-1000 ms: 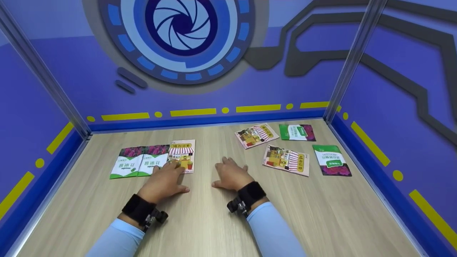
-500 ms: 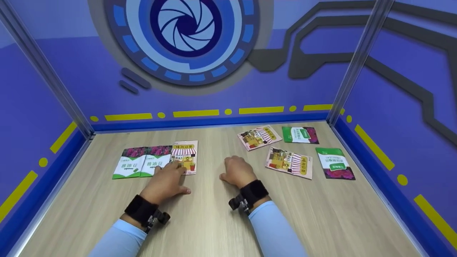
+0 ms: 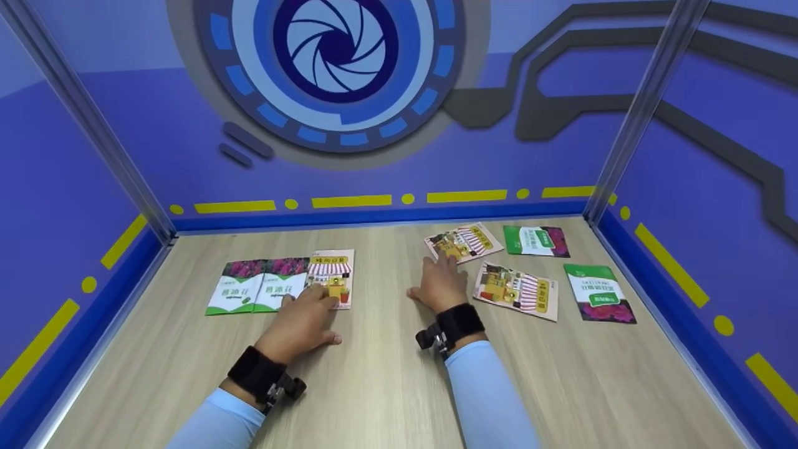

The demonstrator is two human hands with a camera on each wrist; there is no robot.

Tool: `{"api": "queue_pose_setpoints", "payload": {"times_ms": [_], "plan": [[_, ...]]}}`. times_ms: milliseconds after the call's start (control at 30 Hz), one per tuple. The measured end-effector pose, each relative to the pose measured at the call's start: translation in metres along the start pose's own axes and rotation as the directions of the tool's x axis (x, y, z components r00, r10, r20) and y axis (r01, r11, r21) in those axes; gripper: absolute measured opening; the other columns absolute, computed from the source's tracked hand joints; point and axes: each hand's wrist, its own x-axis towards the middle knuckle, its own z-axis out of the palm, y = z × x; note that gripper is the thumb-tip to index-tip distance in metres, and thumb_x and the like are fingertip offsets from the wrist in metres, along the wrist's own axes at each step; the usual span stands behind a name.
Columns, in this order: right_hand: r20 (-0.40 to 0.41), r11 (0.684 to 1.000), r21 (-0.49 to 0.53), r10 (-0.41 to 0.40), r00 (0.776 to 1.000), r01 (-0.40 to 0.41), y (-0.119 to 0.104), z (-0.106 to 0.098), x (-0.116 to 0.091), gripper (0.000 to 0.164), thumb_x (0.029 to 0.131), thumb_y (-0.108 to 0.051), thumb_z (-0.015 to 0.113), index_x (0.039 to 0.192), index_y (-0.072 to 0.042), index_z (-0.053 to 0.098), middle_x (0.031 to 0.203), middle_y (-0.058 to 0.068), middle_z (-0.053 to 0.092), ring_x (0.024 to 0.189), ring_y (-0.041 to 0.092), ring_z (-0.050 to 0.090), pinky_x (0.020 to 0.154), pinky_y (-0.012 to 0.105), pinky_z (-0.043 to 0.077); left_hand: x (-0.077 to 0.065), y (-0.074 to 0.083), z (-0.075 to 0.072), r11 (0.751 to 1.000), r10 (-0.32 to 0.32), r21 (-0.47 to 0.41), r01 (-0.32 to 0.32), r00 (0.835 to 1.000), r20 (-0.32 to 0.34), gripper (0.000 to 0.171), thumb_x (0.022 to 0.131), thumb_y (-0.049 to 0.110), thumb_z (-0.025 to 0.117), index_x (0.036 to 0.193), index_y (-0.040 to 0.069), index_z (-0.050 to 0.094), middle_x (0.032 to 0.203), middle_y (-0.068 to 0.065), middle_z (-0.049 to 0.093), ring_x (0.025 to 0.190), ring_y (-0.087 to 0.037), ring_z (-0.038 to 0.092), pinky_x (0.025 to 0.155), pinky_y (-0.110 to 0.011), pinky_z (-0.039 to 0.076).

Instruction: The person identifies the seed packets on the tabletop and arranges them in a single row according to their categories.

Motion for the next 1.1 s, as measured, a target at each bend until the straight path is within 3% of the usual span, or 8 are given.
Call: {"api": "queue_pose_setpoints", "payload": {"times_ms": [167,300,467,700,867,1100], "plan": [[0.041,1.000,0.006,0.016,0.999,-0.016,0.014,0.005,0.000,0.090,0.105,-0.046,0.081,0.169,0.006,0.044,0.179,0.038,0.034,0.168,0.056,0.033,0.136,0.071,0.032,-0.001,0.002,0.003,1.000,-0.002,-0.011,0.002,1.000,0.003,0.069,0.078,0.053,0.103,0.127,0.009,0.082,0.139,-0.015,0.072,0.134,-0.037,0.066,0.116,-0.078,0.048],[0.047,1.000,0.012,0.015,0.999,-0.016,0.016,0.007,-0.003,0.087,0.107,-0.045,0.078,0.168,0.006,0.045,0.173,0.038,0.043,0.160,0.056,0.045,0.131,0.069,0.041,-0.001,0.001,0.003,1.000,-0.008,-0.019,0.008,1.000,0.002,0.070,0.077,0.053,0.103,0.127,0.009,0.081,0.142,-0.016,0.072,0.138,-0.038,0.064,0.117,-0.077,0.048],[0.037,1.000,-0.016,0.025,0.999,-0.025,0.011,0.006,-0.005,0.082,0.106,-0.045,0.078,0.166,0.003,0.051,0.172,0.035,0.043,0.151,0.055,0.051,0.122,0.070,0.049,0.000,0.000,0.004,1.000,-0.008,-0.014,0.008,1.000,0.004,0.069,0.077,0.054,0.103,0.126,0.010,0.082,0.139,-0.016,0.072,0.135,-0.037,0.064,0.113,-0.074,0.049],[0.067,0.996,-0.039,-0.079,0.995,0.082,-0.005,0.004,-0.012,0.061,0.104,-0.039,0.081,0.147,0.003,0.071,0.164,0.033,0.051,0.144,0.053,0.054,0.118,0.065,0.053,0.000,0.000,0.001,0.999,-0.018,-0.028,0.019,1.000,0.024,0.065,0.080,0.051,0.102,0.126,0.010,0.081,0.138,-0.015,0.071,0.130,-0.037,0.067,0.113,-0.076,0.048],[0.088,0.983,-0.048,-0.171,0.981,0.175,-0.015,0.004,-0.018,0.058,0.105,-0.033,0.081,0.149,0.003,0.070,0.172,0.030,0.050,0.153,0.056,0.052,0.124,0.064,0.051,0.000,-0.001,0.001,0.999,-0.026,-0.027,0.027,0.999,0.036,0.071,0.081,0.052,0.101,0.132,0.010,0.080,0.149,-0.016,0.069,0.138,-0.040,0.066,0.117,-0.078,0.045],[0.082,0.978,-0.033,-0.203,0.976,0.207,-0.018,0.007,-0.024,0.056,0.106,-0.029,0.079,0.152,0.001,0.068,0.168,0.026,0.056,0.152,0.052,0.055,0.122,0.068,0.051,0.001,0.004,0.001,0.999,-0.032,-0.007,0.033,0.997,0.064,0.075,0.083,0.052,0.100,0.141,0.009,0.077,0.156,-0.018,0.066,0.146,-0.042,0.063,0.120,-0.081,0.043]]}}
